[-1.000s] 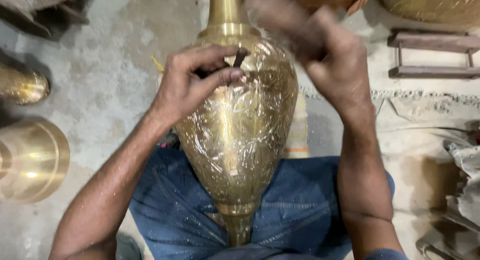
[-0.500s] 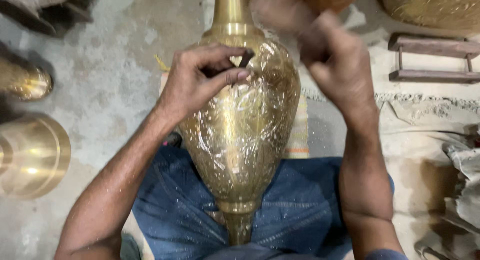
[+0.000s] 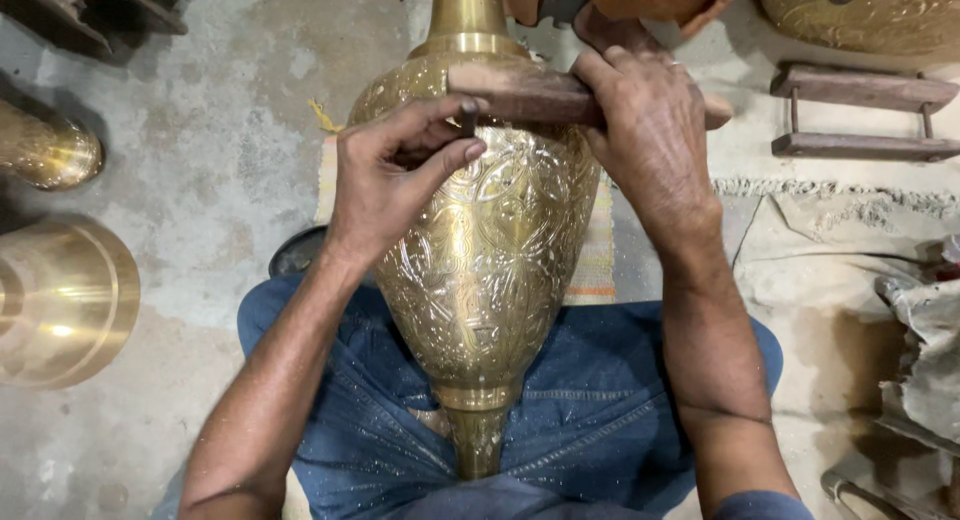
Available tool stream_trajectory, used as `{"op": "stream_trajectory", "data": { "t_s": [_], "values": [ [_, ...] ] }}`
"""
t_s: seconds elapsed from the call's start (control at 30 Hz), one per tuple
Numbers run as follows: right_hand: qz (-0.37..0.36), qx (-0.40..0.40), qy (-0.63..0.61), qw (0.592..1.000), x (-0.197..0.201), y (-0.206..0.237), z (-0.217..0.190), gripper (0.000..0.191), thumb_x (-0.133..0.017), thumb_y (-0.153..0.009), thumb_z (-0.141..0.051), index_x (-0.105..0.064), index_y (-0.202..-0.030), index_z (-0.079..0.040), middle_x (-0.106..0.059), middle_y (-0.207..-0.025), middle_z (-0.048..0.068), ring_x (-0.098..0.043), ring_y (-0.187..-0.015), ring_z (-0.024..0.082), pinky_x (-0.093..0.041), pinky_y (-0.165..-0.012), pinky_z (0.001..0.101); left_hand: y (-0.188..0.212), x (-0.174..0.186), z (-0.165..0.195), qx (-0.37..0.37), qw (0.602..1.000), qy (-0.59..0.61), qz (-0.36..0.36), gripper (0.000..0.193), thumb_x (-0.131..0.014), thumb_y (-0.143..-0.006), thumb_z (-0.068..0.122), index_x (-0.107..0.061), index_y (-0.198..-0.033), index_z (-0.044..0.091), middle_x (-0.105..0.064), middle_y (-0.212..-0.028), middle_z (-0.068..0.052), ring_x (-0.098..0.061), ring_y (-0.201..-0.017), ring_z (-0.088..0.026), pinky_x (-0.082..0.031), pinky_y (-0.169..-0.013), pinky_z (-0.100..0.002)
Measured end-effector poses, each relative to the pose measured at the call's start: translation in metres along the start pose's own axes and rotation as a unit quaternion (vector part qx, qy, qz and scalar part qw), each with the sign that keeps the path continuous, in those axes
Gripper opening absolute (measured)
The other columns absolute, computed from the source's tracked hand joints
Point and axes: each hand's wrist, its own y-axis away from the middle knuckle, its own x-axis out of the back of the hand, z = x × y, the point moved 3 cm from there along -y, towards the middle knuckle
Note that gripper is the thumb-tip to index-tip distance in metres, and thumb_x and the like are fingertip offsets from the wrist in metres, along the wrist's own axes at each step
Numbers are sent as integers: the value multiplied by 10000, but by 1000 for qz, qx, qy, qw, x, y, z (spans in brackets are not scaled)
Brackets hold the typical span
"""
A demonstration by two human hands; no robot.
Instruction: The person sits cross-legged on the floor with a large engraved brass vase in their lap. They first rub the vase surface with a small abrasive stone, then hold a chisel against the etched floral patterns and strike it with a wooden mallet, working the design across the vase body.
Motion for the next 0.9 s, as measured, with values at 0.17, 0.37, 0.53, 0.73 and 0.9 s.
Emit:
{"op": "stream_trajectory", "data": {
  "t_s": [0.17,0.37,0.53,0.73,0.9],
  "values": [
    [11,-52,-6,999,16,0,2,379,-875,-916,-188,-683,-1236,-121,-718,-999,51,-664,-951,216,-475,-832,458,-7,4,-2,32,998,32,-50,310,-796,-962,185,-721,-1241,71,-803,-926,-72,-796,-792,-137,-676,-696,-277],
    [71,-30,-47,996,31,0,1,321,-884,-974,-153,-656,-1188,-83,-718,-955,43,-663,-861,204,-478,-772,426,-7,6,7,-16,998,-7,-62,292,-795,-966,171,-726,-1217,40,-793,-921,-83,-787,-803,-151,-671,-717,-283],
    [100,-63,-320,940,36,-1,6,293,-771,-983,-120,-588,-1210,-85,-701,-982,12,-693,-893,146,-568,-808,357,-9,4,7,-9,997,-41,-68,304,-806,-951,169,-730,-1213,34,-801,-923,-83,-788,-792,-153,-671,-713,-300],
    [95,7,-162,982,34,-3,-2,205,-756,-938,-29,-577,-1034,-52,-667,-871,63,-676,-773,185,-594,-666,387,-8,6,12,-28,997,-2,-77,314,-787,-960,145,-718,-1247,38,-802,-990,-89,-799,-891,-159,-683,-802,-299],
    [18,-71,-304,950,30,-6,-3,207,-740,-1014,-92,-540,-1069,-88,-621,-894,30,-646,-793,158,-587,-684,360,-11,6,11,-2,997,-7,-82,306,-806,-944,141,-728,-1225,47,-802,-940,-76,-793,-832,-146,-679,-751,-294]
  ]
}}
